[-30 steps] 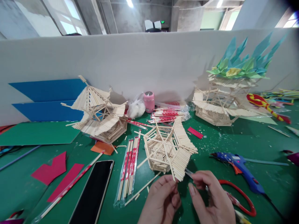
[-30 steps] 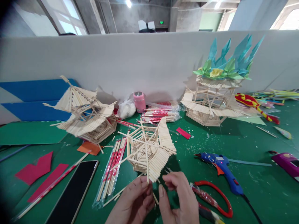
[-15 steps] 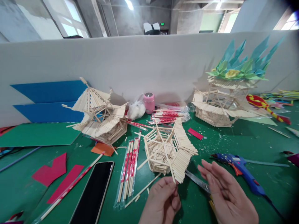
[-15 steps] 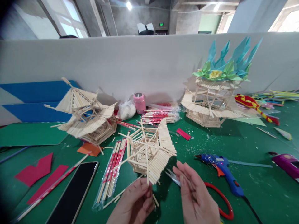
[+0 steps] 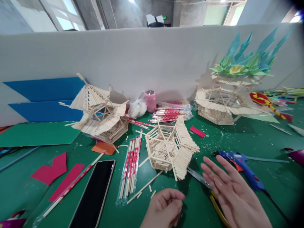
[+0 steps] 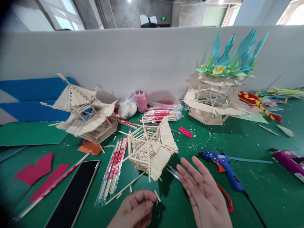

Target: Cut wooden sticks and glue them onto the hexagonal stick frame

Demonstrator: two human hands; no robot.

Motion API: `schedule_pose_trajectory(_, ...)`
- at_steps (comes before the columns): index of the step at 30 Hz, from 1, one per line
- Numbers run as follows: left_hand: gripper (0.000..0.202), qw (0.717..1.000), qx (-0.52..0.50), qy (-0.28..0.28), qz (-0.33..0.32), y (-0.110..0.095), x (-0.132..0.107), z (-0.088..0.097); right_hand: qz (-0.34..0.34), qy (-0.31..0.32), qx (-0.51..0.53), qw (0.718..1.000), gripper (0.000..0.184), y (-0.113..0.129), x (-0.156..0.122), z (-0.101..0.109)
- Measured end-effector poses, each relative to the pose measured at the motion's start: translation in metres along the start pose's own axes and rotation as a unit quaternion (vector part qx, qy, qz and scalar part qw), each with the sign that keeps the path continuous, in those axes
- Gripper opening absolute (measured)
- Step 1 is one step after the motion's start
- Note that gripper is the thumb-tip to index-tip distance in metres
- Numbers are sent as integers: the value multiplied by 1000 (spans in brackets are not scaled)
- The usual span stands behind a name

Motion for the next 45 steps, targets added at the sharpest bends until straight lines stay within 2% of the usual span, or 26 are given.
schedule_pose_trajectory(3, 31, 1000, 10, -12, 0, -2, -1, -3, -26, 17, 118, 993, 47, -3, -1, -11)
schedule_pose_trajectory(7, 32, 999, 44, -16, 8, -3, -2, -3, -34, 30, 158, 986, 51, -4, -1, -18)
schedule_pose_trajectory(9, 25, 997, 71, -24, -11, -7, -7, -1, -39, 28, 134, 990, 49, -6, -2, -16)
schedule_pose_trajectory(12, 10, 985, 162, -43, -40, -16, -17, 2, -42, 13, 36, 998, 46, -12, -4, -7)
schedule_pose_trajectory(14, 8, 964, 263, -16, -45, -19, -22, 1, -36, 6, -52, 998, 46, -17, -7, 1)
schedule_pose_trajectory(16, 14, 922, 381, 41, -58, -21, -27, -3, -32, 16, -127, 991, 47, -24, -10, 8)
schedule_pose_trajectory(18, 17, 863, 492, 81, -85, -23, -33, -6, -36, 37, -171, 984, 47, -32, -14, 13)
schedule_pose_trajectory(20, 17, 808, 575, 79, -106, -28, -40, -4, -51, 58, -192, 978, 46, -41, -17, 15)
schedule_pose_trajectory(23, 19, 747, 647, 48, -143, -40, -49, -4, -90, 69, -188, 976, 45, -53, -22, 14)
schedule_pose_trajectory(27, 18, 691, 705, 36, -157, -46, -56, -4, -174, 49, -62, 982, 43, -66, -29, 0)
schedule_pose_trajectory(31, 16, 662, 733, 31, -155, -42, -56, -4, -207, 55, 112, 970, 42, -72, -32, -24)
schedule_pose_trajectory(34, 15, 650, 730, 5, -212, -46, -57, -11, -197, 78, 179, 961, 38, -72, -29, -36)
schedule_pose_trajectory(36, 21, 631, 730, -10, -262, -48, -58, -18, -196, 87, 197, 957, 39, -72, -28, -42)
schedule_pose_trajectory(38, 26, 591, 743, -25, -314, -48, -60, -27, -197, 96, 208, 953, 40, -72, -27, -47)
schedule_pose_trajectory(40, 29, 528, 767, -39, -362, -44, -62, -36, -204, 99, 213, 950, 39, -71, -28, -53)
schedule_pose_trajectory(42, 34, 467, 795, -38, -385, -35, -62, -42, -217, 99, 206, 949, 38, -71, -29, -56)
schedule_pose_trajectory(45, 40, 415, 832, -2, -369, -20, -56, -43, -227, 134, 215, 941, 37, -71, -29, -60)
Point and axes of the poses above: each hand's wrist, its own x-axis towards the middle knuckle, its own z-axis out of the back of the hand, y = z × x, the point moved 8 cm from there along x, towards the middle knuckle, and after that the axes turned 12 degrees about y, right-handed, at the moved point
